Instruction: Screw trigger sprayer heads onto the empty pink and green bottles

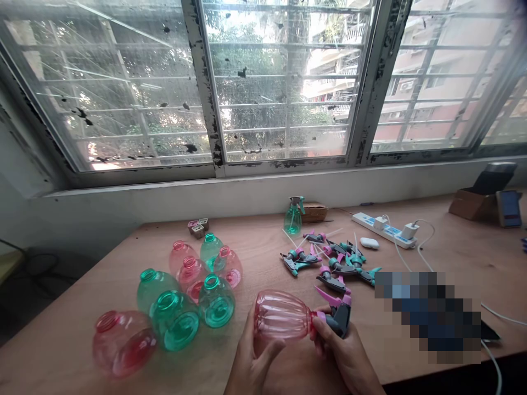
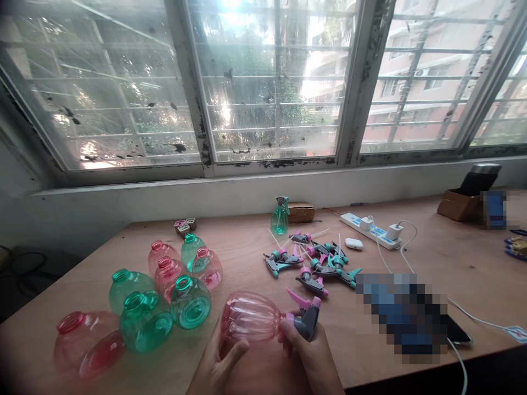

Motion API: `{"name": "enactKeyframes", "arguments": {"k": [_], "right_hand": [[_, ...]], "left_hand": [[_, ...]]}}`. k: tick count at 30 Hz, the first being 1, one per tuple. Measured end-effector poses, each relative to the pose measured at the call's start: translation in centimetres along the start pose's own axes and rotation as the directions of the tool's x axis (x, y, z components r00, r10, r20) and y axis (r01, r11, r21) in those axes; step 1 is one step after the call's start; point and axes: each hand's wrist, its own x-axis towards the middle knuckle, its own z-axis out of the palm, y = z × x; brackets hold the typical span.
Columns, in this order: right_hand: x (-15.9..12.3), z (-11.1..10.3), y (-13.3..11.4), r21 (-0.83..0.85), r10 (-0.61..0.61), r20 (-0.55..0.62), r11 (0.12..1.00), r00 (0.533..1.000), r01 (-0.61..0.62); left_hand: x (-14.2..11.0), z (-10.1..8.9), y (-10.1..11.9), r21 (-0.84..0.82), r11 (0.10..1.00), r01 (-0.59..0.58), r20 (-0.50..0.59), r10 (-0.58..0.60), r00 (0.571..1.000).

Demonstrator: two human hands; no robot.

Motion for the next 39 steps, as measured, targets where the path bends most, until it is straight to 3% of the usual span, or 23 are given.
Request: {"name": "enactKeyframes", "arguments": {"k": [7, 13, 16, 21, 26, 39], "right_hand": [[0.0, 0.1, -0.3, 0.045, 0.0, -0.032, 0.999, 0.999, 0.002], [-0.2, 0.3, -0.5, -0.017, 0.012, 0.054, 1.0, 0.998, -0.011], [-0.1, 0.1, -0.4, -0.027, 0.005, 0.028, 1.0, 1.0, -0.004], [0.1, -0.1, 0.0, 0.024, 0.013, -0.023, 1.0, 1.0, -0.012], [0.0, -0.2, 0.1, -0.005, 0.009, -0.011, 1.0, 1.0, -0.009], [0.1, -0.2, -0.1, 0.013, 0.004, -0.002, 1.0, 1.0, -0.004]], "left_hand": [[-0.2, 0.7, 0.0, 0.024, 0.996, -0.085, -0.044, 0.086, 0.995], [0.1, 0.1, -0.2, -0.042, 0.999, -0.007, -0.025, 0.006, 1.0], [0.3, -0.2, -0.6, -0.019, 1.0, 0.014, -0.006, -0.014, 1.0], [0.4, -0.1, -0.6, 0.062, 0.997, -0.049, -0.011, 0.05, 0.999], [0.2, 0.1, 0.5, -0.03, 1.0, -0.004, 0.032, 0.005, 0.999], [-0.3, -0.1, 1.2, -0.019, 0.999, 0.04, 0.086, -0.038, 0.996]]}}
